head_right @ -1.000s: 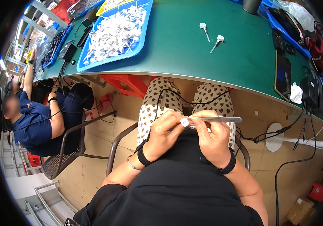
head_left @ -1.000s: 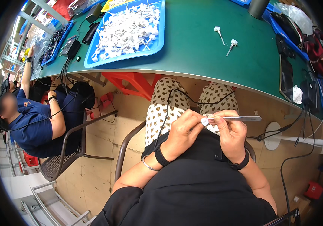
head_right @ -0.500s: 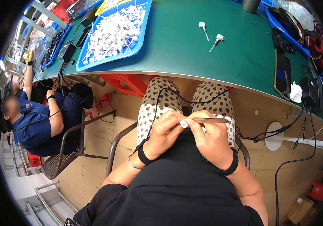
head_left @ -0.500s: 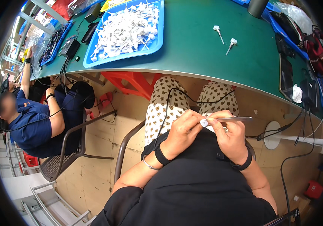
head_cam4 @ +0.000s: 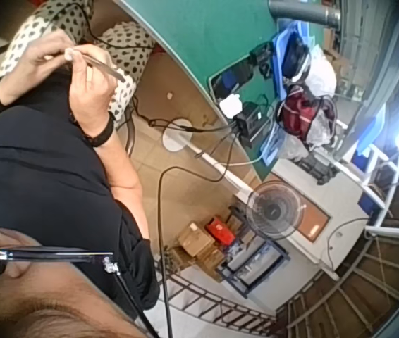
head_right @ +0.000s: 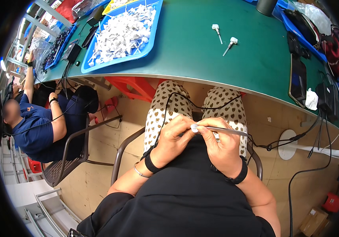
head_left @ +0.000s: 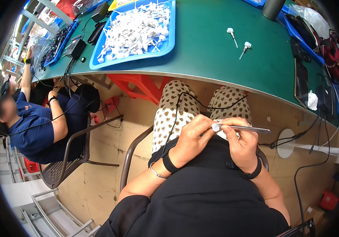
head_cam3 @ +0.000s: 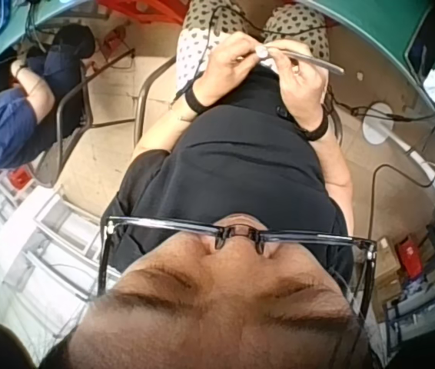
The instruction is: The person sits at a green workbench and uses tweezers to manipulate small white plastic components. They repeatedly pick up individual pieces from a blue tray, adjust them with the tool, and place them onto the table surface.
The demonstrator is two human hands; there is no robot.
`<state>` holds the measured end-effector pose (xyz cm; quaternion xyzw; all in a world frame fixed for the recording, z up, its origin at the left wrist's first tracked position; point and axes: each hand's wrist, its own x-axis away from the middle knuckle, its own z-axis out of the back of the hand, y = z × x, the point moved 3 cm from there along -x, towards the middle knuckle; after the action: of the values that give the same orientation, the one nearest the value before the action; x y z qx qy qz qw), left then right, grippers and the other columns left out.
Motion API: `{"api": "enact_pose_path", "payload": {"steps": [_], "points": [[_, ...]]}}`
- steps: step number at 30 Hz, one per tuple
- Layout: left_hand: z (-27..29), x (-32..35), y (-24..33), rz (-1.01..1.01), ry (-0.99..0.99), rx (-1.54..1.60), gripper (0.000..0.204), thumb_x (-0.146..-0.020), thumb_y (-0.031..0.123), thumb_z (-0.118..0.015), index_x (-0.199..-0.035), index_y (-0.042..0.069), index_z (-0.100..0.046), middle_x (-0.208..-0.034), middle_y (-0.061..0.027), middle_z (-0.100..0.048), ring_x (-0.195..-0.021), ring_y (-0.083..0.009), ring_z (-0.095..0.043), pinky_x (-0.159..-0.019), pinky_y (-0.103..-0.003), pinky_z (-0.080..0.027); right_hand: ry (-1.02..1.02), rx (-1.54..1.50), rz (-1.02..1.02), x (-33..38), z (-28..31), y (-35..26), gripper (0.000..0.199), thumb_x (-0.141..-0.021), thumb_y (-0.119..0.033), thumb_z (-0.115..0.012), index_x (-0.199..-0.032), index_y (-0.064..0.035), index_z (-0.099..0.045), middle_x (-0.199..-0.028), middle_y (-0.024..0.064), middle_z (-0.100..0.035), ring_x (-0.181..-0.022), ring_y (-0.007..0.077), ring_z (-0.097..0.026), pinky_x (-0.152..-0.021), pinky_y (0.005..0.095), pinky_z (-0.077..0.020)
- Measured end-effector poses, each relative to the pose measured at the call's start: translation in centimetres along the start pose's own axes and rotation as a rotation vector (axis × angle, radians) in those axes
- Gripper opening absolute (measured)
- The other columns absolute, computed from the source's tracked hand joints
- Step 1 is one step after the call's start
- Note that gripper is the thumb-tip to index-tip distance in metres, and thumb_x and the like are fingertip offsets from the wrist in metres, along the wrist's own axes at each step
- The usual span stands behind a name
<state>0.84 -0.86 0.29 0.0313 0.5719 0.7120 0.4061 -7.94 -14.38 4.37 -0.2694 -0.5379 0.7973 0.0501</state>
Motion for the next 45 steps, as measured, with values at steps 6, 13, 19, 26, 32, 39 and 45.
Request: {"api": "enact_pose_path", "payload": {"steps": [6, 13, 19, 26, 32, 39, 45], "points": [[0.0, 0.1, -0.1, -0.002, -0.001, -0.003, 0.013, -0.087, -0.002, -0.074, -0.099, 0.002, -0.072, -0.091, -0.01, -0.066, -0.078, -0.0271, -0.068, -0.066, -0.035, -0.055, 0.007, 0.017, 0.026, -0.1, -0.1, -0.1, 0.007, -0.095, -0.002, -0.071, -0.101, 0.0021, -0.07, -0.092, 0.0096, -0.073, -0.076, 0.0186, -0.067, -0.067, 0.0298, -0.0529], [-0.2, 0.2, -0.2, -0.006, 0.006, -0.015, 0.011, -0.086, -0.002, -0.075, -0.096, 0.002, -0.071, -0.091, -0.01, -0.065, -0.077, -0.027, -0.068, -0.065, -0.035, -0.055, 0.002, 0.048, 0.035, -0.1, -0.1, 0.0, 0.006, -0.095, -0.002, -0.071, -0.1, 0.0016, -0.069, -0.091, 0.0098, -0.073, -0.076, 0.0197, -0.068, -0.067, 0.0304, -0.0533], [-0.3, 0.3, -0.4, -0.007, -0.003, -0.014, 0.011, -0.086, -0.002, -0.074, -0.096, 0.002, -0.071, -0.091, -0.0101, -0.066, -0.076, -0.0271, -0.068, -0.065, -0.035, -0.055, 0.024, 0.045, 0.05, -0.2, -0.1, -0.1, 0.005, -0.094, -0.001, -0.071, -0.098, 0.0011, -0.069, -0.09, 0.0101, -0.072, -0.075, 0.0204, -0.068, -0.067, 0.0311, -0.0532], [-0.4, 0.3, -0.2, -0.004, -0.01, -0.016, 0.012, -0.089, -0.001, -0.073, -0.1, 0.002, -0.072, -0.091, -0.0103, -0.066, -0.077, -0.0271, -0.068, -0.066, -0.035, -0.055, 0.009, 0.126, 0.086, -0.1, -0.1, 0.0, 0.004, -0.093, -0.002, -0.072, -0.096, 0.0004, -0.069, -0.089, 0.0096, -0.071, -0.075, 0.0245, -0.067, -0.065, 0.0337, -0.0525], [-0.4, 0.3, -0.2, 0.006, -0.021, 0.0, 0.011, -0.089, -0.001, -0.073, -0.1, 0.002, -0.072, -0.094, -0.0113, -0.068, -0.08, -0.0277, -0.069, -0.067, -0.035, -0.055, -0.046, 0.215, 0.174, -0.4, -0.2, -0.5, 0.005, -0.092, -0.002, -0.072, -0.095, -0.0009, -0.069, -0.087, 0.0112, -0.07, -0.076, 0.0285, -0.067, -0.067, 0.0351, -0.0532], [0.1, 0.2, -0.8, 0.044, -0.016, 0.026, 0.014, -0.089, -0.002, -0.073, -0.102, 0.001, -0.073, -0.095, -0.0107, -0.07, -0.083, -0.0261, -0.07, -0.07, -0.034, -0.056, -0.054, -0.095, -0.033, -0.1, 0.2, 0.6, 0.013, -0.096, -0.005, -0.071, -0.107, -0.0002, -0.068, -0.095, 0.0094, -0.072, -0.083, 0.0183, -0.07, -0.072, 0.0311, -0.0558], [0.3, -0.2, -0.7, 0.102, 0.015, 0.091, 0.013, -0.094, 0.004, -0.072, -0.106, -0.001, -0.075, -0.099, -0.0112, -0.071, -0.088, -0.0205, -0.07, -0.076, -0.031, -0.059, 0.08, -0.353, -0.189, -0.4, 1.1, 0.9, 0.014, -0.1, -0.005, -0.068, -0.111, 0.0034, -0.066, -0.102, 0.0082, -0.073, -0.089, 0.011, -0.069, -0.076, 0.0233, -0.0542]]}}
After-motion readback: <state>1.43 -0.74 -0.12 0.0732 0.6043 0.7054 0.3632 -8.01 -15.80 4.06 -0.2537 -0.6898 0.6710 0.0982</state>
